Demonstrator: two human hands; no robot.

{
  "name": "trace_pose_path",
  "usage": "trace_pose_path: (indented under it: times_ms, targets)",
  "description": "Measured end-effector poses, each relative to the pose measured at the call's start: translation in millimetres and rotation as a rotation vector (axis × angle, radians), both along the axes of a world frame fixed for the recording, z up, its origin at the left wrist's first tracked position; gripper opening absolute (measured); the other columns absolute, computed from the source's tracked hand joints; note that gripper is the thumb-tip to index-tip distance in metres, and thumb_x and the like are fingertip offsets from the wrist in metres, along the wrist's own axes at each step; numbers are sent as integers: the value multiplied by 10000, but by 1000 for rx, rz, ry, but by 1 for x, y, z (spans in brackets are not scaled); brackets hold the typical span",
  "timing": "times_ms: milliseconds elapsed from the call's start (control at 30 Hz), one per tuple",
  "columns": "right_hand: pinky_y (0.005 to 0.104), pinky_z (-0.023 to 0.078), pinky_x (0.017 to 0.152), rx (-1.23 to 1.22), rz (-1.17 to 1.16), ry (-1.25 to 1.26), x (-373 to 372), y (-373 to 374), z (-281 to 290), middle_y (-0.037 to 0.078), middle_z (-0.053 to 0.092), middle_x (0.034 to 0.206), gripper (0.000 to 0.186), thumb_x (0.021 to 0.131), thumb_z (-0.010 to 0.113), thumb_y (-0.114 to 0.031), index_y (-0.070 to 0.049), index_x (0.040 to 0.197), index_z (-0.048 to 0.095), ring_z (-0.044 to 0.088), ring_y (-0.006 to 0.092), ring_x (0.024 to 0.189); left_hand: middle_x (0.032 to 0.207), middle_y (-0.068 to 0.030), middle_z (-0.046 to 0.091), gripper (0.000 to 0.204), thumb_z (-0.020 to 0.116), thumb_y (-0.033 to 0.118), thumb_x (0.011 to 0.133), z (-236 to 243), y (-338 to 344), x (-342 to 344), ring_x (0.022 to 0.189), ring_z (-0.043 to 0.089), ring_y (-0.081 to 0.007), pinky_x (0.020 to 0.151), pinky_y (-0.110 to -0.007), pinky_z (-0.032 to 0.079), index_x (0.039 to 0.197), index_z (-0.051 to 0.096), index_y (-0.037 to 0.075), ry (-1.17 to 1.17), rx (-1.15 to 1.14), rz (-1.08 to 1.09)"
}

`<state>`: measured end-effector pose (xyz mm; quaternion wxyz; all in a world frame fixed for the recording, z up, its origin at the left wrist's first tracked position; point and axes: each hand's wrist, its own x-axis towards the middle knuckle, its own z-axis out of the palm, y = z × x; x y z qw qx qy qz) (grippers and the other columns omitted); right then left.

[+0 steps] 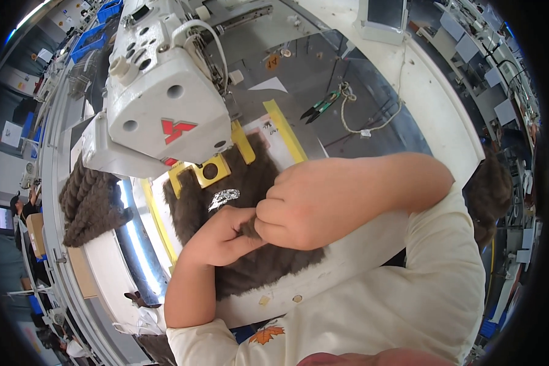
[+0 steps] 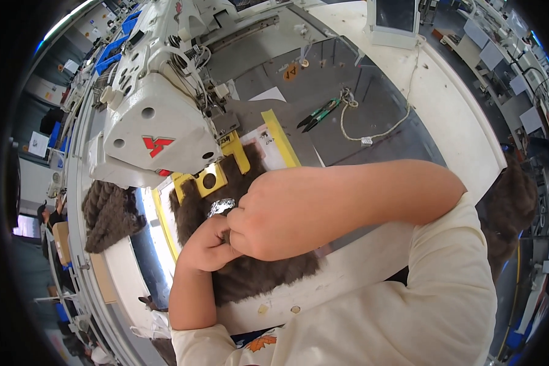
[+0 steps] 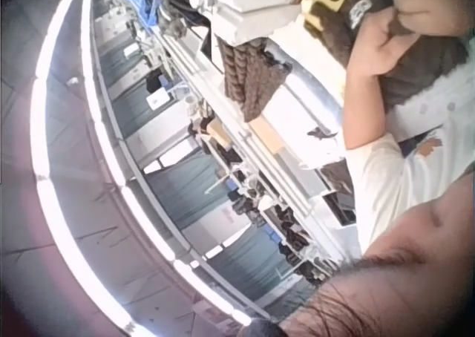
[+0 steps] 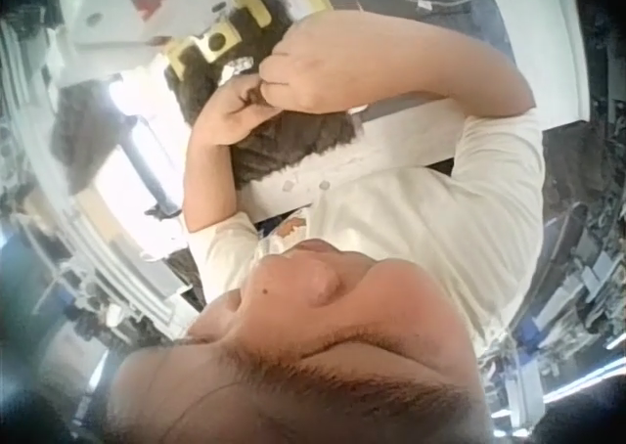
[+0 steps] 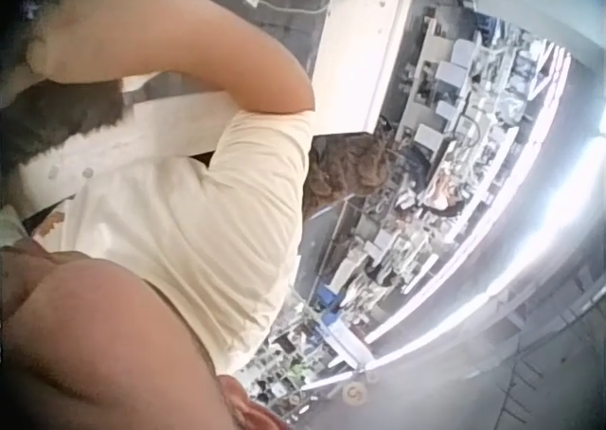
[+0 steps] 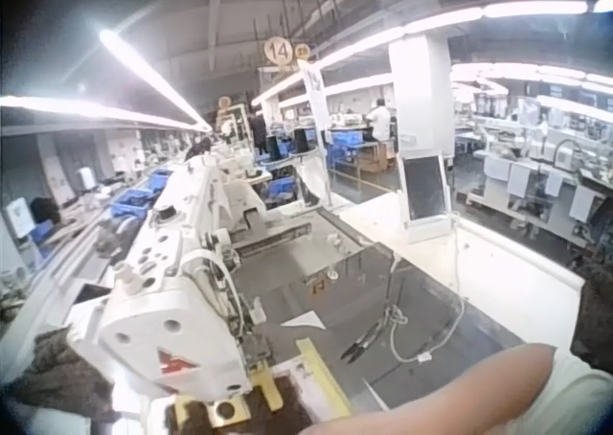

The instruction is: Using an industrial sewing machine to assemble and sew components of a furry bag.

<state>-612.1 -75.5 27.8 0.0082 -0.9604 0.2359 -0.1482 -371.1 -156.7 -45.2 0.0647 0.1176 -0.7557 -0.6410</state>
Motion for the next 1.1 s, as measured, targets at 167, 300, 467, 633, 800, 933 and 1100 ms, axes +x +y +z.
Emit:
trace_pose_path:
  times_ms: [167, 300, 467, 633, 800, 933, 1100]
  targets:
    - [422, 567, 631, 135, 10, -6, 0, 0, 8, 134, 660, 790, 103, 822, 642, -81, 16, 858, 641, 701, 309, 714, 801, -60, 692, 127, 705, 22, 874, 4, 5, -3, 733, 610, -101, 686, -287, 500, 990, 668, -11, 51, -15, -4]
    - [399, 580, 647, 233, -13, -209, -10, -16, 4, 130, 686, 835, 164, 810, 666, -69, 4, 957, 681, 711, 309, 730, 870, -62, 717, 219, 719, 38, 860, 3, 8, 0, 758, 632, -120, 711, -285, 510, 1066, 676, -20, 134, -77, 112]
    - [360, 594, 751, 409, -214, -682, -17, -30, 4, 152, 715, 1003, 430, 796, 716, -174, -5, 1189, 683, 731, 310, 866, 1115, -86, 707, 357, 732, 38, 874, -14, 20, 5, 973, 674, -186, 873, -323, 524, 1203, 627, -53, 211, -138, 624]
    - [375, 542, 812, 408, -227, -646, 12, -19, -24, 125, 667, 1057, 478, 788, 844, -276, -42, 1173, 681, 668, 303, 942, 1161, -91, 689, 474, 743, 77, 880, -42, 21, 8, 1034, 645, -167, 943, -311, 514, 1292, 579, -89, 403, -412, 585]
    - [339, 527, 654, 318, -195, -706, 11, -17, -26, 55, 669, 896, 297, 784, 874, -235, -87, 1002, 736, 665, 251, 776, 959, -136, 714, 447, 836, 205, 776, -24, 21, 0, 807, 715, -237, 730, -337, 563, 1095, 627, -27, 300, -623, 549]
    - [339, 519, 627, 310, -196, -743, 12, -17, -30, 47, 672, 855, 250, 787, 868, -208, -92, 971, 743, 665, 246, 747, 893, -147, 697, 442, 811, 253, 831, -6, 20, -7, 786, 691, -264, 734, -334, 549, 1116, 646, -43, 429, -406, 521]
    - [318, 512, 607, 348, -210, -772, 9, -21, -31, 61, 685, 850, 242, 807, 870, -207, -74, 972, 752, 668, 213, 714, 883, -145, 701, 336, 778, 246, 909, -1, 9, 4, 757, 670, -260, 727, -335, 533, 1017, 701, -63, 376, -326, 446]
